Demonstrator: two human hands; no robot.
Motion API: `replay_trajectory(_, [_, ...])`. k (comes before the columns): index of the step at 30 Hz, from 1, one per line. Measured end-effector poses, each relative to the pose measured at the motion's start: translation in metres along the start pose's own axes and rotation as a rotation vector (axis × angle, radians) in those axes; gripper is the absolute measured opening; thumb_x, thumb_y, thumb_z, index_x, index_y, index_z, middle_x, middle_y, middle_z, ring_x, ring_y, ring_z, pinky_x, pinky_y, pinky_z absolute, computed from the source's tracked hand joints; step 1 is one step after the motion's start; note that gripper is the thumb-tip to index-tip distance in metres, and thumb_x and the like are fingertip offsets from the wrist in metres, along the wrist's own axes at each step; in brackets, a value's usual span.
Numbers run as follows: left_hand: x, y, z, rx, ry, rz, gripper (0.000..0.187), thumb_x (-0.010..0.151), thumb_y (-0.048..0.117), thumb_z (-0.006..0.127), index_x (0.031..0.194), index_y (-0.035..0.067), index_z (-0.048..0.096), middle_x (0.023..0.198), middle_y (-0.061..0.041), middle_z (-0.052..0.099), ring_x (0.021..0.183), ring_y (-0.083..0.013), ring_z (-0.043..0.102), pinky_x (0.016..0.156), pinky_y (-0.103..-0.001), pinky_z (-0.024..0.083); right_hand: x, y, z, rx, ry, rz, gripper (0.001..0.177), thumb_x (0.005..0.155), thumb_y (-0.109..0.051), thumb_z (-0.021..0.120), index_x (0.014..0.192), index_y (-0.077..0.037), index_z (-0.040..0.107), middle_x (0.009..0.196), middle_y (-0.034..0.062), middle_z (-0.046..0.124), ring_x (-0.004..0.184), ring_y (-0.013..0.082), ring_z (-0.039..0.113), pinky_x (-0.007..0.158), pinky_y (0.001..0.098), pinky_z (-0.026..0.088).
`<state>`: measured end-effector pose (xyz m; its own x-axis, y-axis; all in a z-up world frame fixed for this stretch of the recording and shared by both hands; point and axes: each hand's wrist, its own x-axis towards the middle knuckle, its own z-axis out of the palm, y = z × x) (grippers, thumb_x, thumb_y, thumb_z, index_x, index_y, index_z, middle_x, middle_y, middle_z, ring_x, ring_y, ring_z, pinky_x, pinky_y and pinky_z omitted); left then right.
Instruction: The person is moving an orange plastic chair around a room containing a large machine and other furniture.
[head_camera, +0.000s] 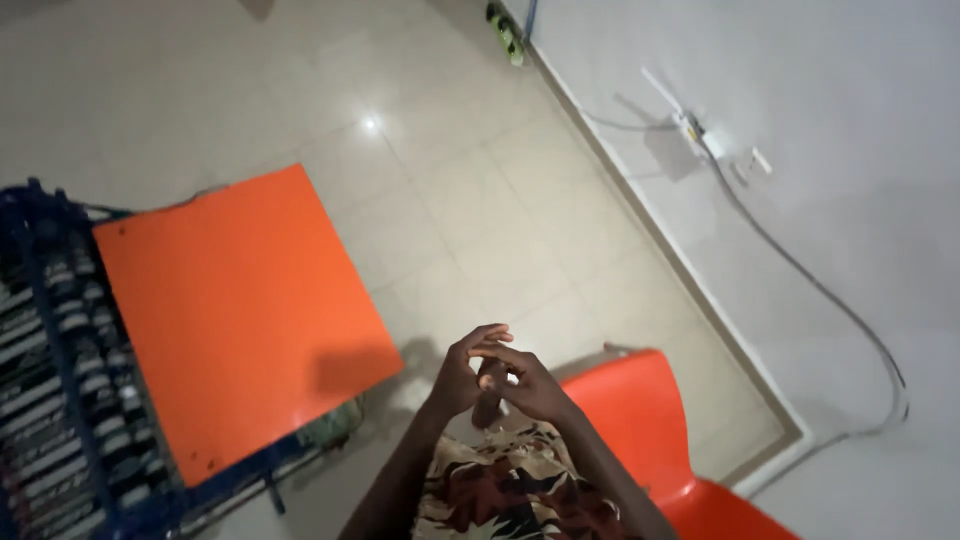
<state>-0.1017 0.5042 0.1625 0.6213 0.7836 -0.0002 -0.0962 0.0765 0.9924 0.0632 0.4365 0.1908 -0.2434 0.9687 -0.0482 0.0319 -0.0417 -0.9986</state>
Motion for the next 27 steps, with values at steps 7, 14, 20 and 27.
replay_trajectory(7, [0.082,0.031,-0.024,0.179,-0.127,0.174,0.059,0.087,0.011,0.082,0.140,0.001,0.058,0.125,-0.013,0.071,0.114,-0.0218,0.069,0.097,-0.036,0.057,0.062,0.001,-0.046,0.105,0.021,0.077,0.034,0.097,-0.018,0.070,0.129,-0.005,0.069,0.094,0.0045,0.074,0.085,0.0147,0.067,0.078,0.0361,0.055])
replay_trajectory(14, [0.132,0.026,-0.050,0.135,-0.116,0.002,0.037,0.094,0.007,0.073,0.130,0.000,0.068,0.112,-0.012,0.077,0.099,-0.0162,0.075,0.086,-0.032,0.062,0.117,-0.019,-0.074,-0.117,0.021,0.132,0.026,0.097,-0.018,0.069,0.120,-0.005,0.070,0.094,0.0066,0.077,0.089,0.0180,0.074,0.081,0.0372,0.059])
replay_trajectory(20, [0.213,0.013,-0.114,0.081,-0.291,0.080,0.042,0.090,0.002,0.065,0.132,-0.001,0.065,0.108,-0.015,0.076,0.099,-0.0157,0.073,0.086,-0.033,0.061,0.202,-0.034,-0.092,-0.202,0.057,0.238,0.033,0.095,-0.023,0.072,0.124,-0.008,0.067,0.094,0.0068,0.077,0.090,0.0191,0.073,0.079,0.0367,0.058])
replay_trajectory(27, [0.308,0.047,-0.230,0.299,-0.193,0.228,0.033,0.096,0.019,0.072,0.123,0.002,0.065,0.088,-0.011,0.075,0.078,-0.0162,0.074,0.072,-0.031,0.061,0.363,-0.063,-0.091,-0.305,0.030,0.091,0.032,0.098,-0.026,0.069,0.123,-0.007,0.062,0.098,0.0069,0.074,0.087,0.0196,0.071,0.077,0.0370,0.057])
